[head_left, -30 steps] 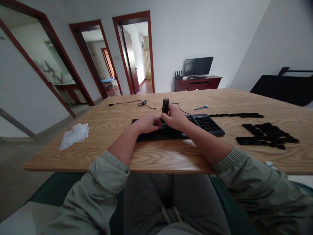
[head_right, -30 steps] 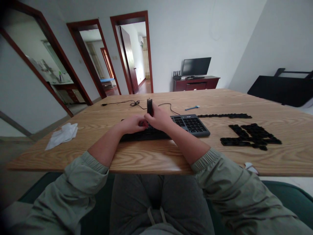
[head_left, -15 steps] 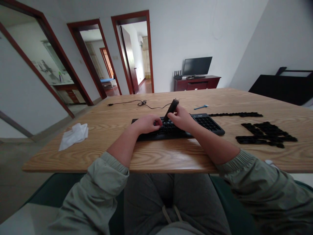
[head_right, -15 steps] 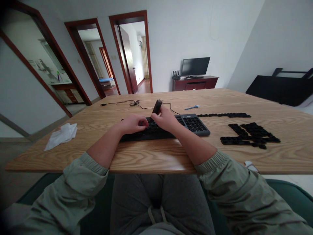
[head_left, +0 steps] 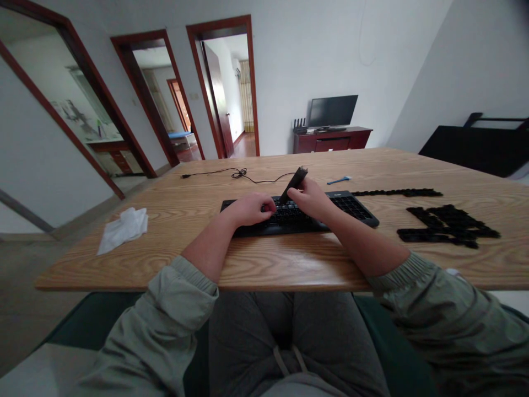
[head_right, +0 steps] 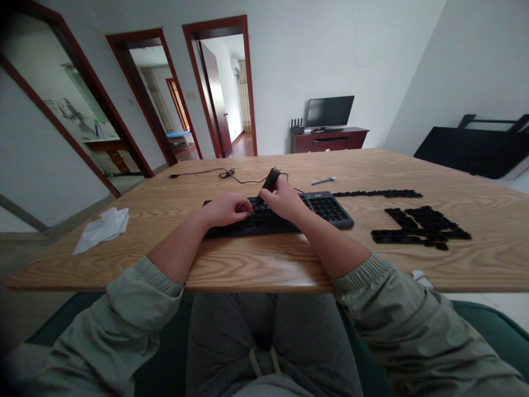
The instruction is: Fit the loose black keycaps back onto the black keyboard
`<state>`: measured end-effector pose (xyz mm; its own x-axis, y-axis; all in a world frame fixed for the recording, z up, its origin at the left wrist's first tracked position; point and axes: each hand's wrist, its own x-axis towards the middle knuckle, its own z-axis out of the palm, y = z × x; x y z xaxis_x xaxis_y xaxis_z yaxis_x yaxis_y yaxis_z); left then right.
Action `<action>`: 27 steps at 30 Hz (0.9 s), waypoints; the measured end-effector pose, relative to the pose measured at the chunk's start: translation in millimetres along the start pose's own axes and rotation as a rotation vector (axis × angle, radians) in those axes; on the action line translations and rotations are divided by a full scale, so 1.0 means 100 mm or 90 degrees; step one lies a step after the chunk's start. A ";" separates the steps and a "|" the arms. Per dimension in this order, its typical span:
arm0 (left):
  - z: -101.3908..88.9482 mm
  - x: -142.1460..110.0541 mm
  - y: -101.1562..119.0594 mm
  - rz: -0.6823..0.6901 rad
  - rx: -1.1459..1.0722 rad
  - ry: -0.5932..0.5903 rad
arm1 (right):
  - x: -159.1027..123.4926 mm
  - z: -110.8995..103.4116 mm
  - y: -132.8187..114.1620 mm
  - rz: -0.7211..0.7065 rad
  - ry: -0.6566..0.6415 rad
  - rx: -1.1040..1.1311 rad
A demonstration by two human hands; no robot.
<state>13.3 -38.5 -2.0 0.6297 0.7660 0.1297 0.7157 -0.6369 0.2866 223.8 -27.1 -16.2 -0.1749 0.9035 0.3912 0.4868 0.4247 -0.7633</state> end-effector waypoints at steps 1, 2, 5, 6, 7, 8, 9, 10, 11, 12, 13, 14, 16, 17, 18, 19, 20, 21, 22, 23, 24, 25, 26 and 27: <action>0.00 0.00 0.00 0.003 -0.001 0.000 | -0.01 0.00 -0.01 0.000 -0.001 0.006; 0.00 0.00 0.00 0.005 -0.003 -0.001 | -0.01 0.00 -0.02 0.000 -0.002 0.011; 0.00 0.00 0.01 0.006 -0.010 -0.003 | -0.02 0.00 -0.04 0.000 -0.002 0.022; 0.00 0.00 0.02 0.005 -0.011 -0.004 | -0.01 0.00 -0.03 -0.004 -0.004 0.024; 0.00 0.00 0.02 0.003 -0.011 -0.003 | 0.00 -0.01 -0.02 -0.009 -0.005 0.026; 0.00 0.00 0.02 0.001 -0.010 -0.002 | 0.00 -0.01 -0.01 -0.012 -0.004 0.027; 0.00 0.00 0.02 -0.001 -0.009 0.000 | 0.01 0.00 0.00 -0.014 0.000 0.029; 0.00 0.00 0.02 -0.002 -0.008 0.002 | 0.02 0.00 0.01 -0.014 0.003 0.031; 0.00 0.00 0.02 -0.003 -0.005 0.005 | 0.02 0.00 0.02 -0.013 0.005 0.035; 0.00 0.00 0.01 -0.002 -0.001 0.008 | 0.02 0.01 0.02 -0.011 0.006 0.038; -0.01 0.00 0.00 -0.001 0.004 0.009 | 0.02 0.02 0.02 -0.010 0.007 0.041; -0.01 0.00 0.00 0.000 0.009 0.008 | 0.01 0.02 0.01 -0.009 0.005 0.043; -0.01 0.00 0.00 -0.001 0.015 0.005 | -0.02 0.04 -0.02 -0.009 0.004 0.047; -0.01 0.00 0.00 -0.003 0.017 0.002 | -0.03 0.05 -0.03 -0.013 0.004 0.049; -0.01 0.00 0.00 -0.006 0.017 0.000 | -0.04 0.05 -0.04 -0.019 0.004 0.051; -0.01 0.00 0.00 -0.010 0.018 0.000 | -0.05 0.06 -0.05 -0.027 0.003 0.053; 0.00 0.00 0.00 -0.013 0.018 0.000 | -0.06 0.06 -0.06 -0.035 0.004 0.055; 0.00 0.00 0.00 -0.015 0.017 0.000 | -0.07 0.06 -0.06 -0.042 0.005 0.055; 0.01 0.00 0.00 -0.014 0.015 0.001 | -0.07 0.06 -0.06 -0.045 0.007 0.056; 0.02 0.01 -0.01 -0.012 0.012 0.002 | -0.07 0.06 -0.05 -0.046 0.009 0.057; 0.02 0.01 -0.01 -0.008 0.010 0.004 | -0.07 0.06 -0.04 -0.045 0.008 0.059; 0.03 0.01 -0.01 -0.005 0.008 0.007 | -0.06 0.06 -0.04 -0.041 0.007 0.061; 0.03 0.01 -0.02 -0.004 0.008 0.011 | -0.06 0.06 -0.03 -0.035 0.007 0.064; 0.03 0.01 -0.02 -0.004 0.009 0.016 | -0.06 0.06 -0.03 -0.029 0.005 0.067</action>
<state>13.3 -37.0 -4.8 0.6169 0.7722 0.1522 0.7243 -0.6326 0.2743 218.4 -33.2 -19.7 -0.1876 0.8826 0.4310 0.3863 0.4698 -0.7938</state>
